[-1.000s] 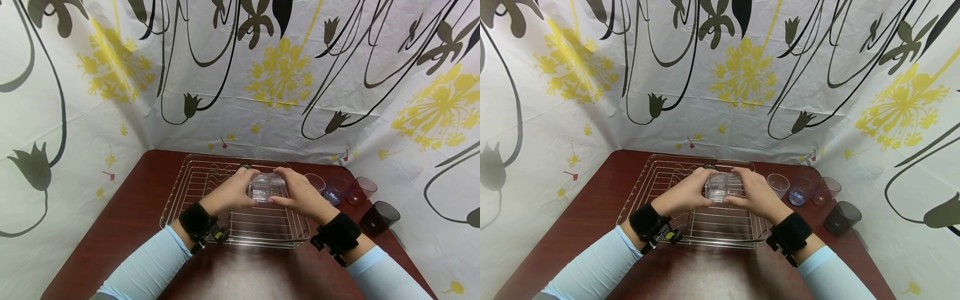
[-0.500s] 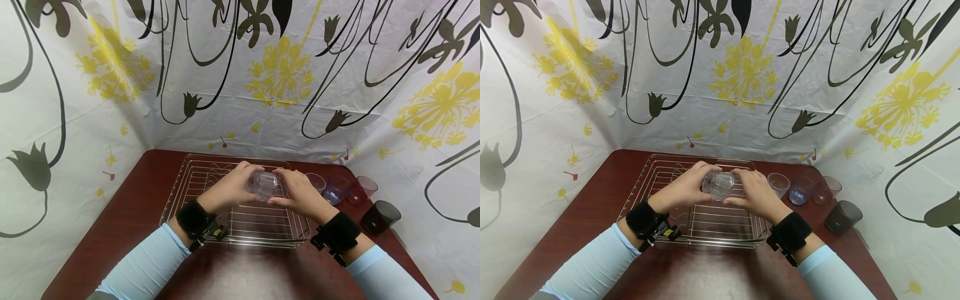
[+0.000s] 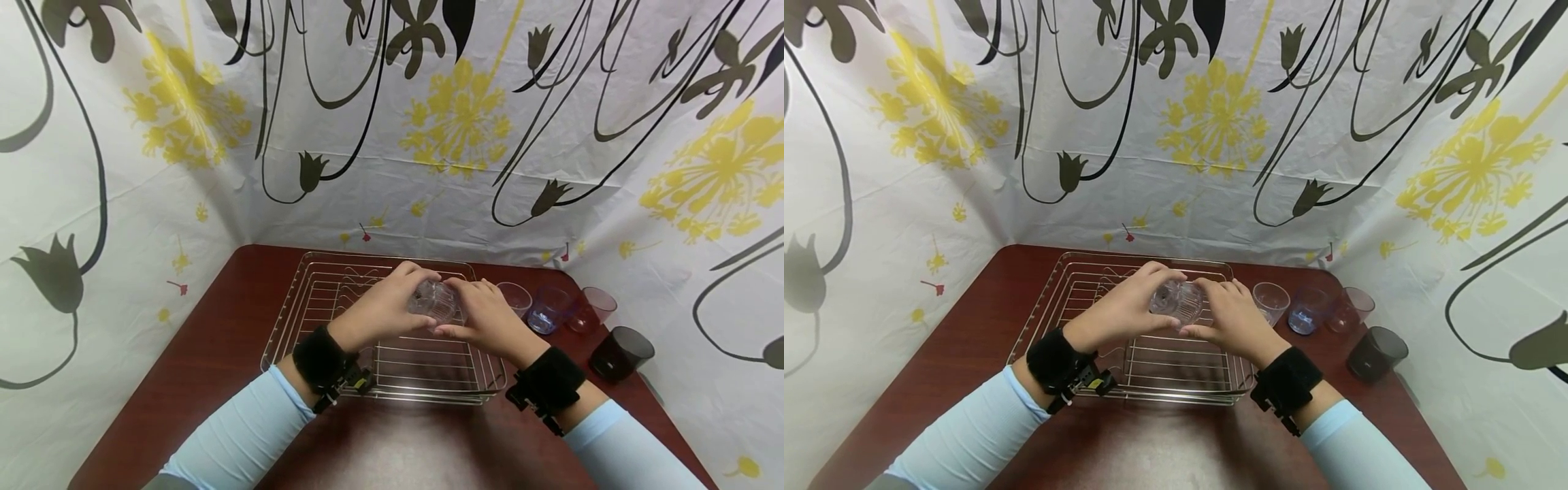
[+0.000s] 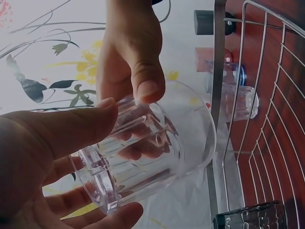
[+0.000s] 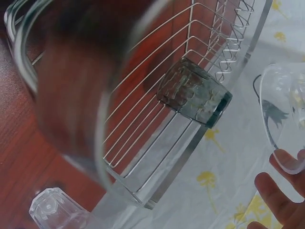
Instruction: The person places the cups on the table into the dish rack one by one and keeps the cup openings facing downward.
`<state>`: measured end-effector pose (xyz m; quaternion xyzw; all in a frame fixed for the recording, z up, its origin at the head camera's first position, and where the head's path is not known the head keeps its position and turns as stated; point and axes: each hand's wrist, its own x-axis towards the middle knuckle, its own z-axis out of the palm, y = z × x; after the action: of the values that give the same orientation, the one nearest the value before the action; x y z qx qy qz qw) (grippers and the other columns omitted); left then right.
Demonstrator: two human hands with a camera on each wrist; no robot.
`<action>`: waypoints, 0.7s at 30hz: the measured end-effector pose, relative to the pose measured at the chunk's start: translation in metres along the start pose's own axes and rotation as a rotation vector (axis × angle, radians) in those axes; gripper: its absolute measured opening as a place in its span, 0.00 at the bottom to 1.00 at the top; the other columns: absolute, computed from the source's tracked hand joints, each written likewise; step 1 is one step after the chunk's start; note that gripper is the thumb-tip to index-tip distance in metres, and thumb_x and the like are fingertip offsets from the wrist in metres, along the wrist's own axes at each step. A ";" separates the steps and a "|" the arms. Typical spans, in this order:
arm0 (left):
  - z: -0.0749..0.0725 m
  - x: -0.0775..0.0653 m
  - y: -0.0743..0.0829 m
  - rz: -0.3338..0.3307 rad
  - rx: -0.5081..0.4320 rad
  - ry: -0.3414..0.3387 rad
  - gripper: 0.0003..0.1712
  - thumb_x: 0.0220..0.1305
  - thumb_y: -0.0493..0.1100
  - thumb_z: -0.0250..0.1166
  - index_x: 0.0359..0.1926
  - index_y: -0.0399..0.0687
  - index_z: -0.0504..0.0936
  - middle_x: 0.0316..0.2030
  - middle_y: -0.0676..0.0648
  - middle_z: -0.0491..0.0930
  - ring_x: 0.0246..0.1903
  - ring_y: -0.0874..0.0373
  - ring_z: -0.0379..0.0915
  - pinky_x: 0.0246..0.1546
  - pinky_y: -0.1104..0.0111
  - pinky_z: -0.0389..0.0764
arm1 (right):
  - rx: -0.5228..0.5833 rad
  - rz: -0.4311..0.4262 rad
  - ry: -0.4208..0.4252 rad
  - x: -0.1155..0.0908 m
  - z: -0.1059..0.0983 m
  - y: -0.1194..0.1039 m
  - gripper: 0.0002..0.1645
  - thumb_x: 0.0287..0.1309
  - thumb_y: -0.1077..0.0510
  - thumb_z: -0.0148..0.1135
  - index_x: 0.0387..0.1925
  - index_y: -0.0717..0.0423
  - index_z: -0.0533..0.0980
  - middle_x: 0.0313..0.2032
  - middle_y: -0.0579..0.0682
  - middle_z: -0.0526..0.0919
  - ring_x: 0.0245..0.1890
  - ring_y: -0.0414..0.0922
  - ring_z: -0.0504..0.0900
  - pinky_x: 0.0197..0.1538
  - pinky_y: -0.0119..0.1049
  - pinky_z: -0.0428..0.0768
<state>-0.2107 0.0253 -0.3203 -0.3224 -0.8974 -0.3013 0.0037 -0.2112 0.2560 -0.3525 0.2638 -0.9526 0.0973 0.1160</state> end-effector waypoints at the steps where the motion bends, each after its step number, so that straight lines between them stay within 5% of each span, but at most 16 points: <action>1: 0.000 0.001 0.000 0.000 0.010 -0.002 0.43 0.57 0.51 0.76 0.71 0.56 0.68 0.66 0.48 0.67 0.57 0.54 0.74 0.54 0.59 0.79 | -0.004 0.005 -0.003 0.000 0.000 0.000 0.57 0.50 0.26 0.67 0.69 0.59 0.66 0.60 0.57 0.78 0.60 0.57 0.75 0.67 0.62 0.64; 9: 0.003 0.005 0.003 0.013 0.088 -0.013 0.42 0.55 0.53 0.77 0.70 0.58 0.71 0.65 0.51 0.71 0.60 0.55 0.72 0.56 0.60 0.78 | -0.003 0.034 -0.073 0.000 0.000 -0.004 0.55 0.51 0.26 0.67 0.70 0.56 0.66 0.62 0.55 0.78 0.66 0.59 0.71 0.73 0.64 0.51; 21: 0.006 0.009 0.010 0.008 0.187 -0.028 0.41 0.54 0.58 0.77 0.68 0.61 0.74 0.64 0.53 0.72 0.62 0.52 0.72 0.55 0.57 0.79 | -0.058 0.009 -0.082 -0.002 0.006 -0.005 0.56 0.48 0.27 0.70 0.69 0.57 0.67 0.59 0.57 0.81 0.64 0.58 0.73 0.72 0.65 0.55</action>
<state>-0.2109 0.0393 -0.3180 -0.3282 -0.9203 -0.2116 0.0224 -0.2082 0.2515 -0.3586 0.2597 -0.9602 0.0592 0.0839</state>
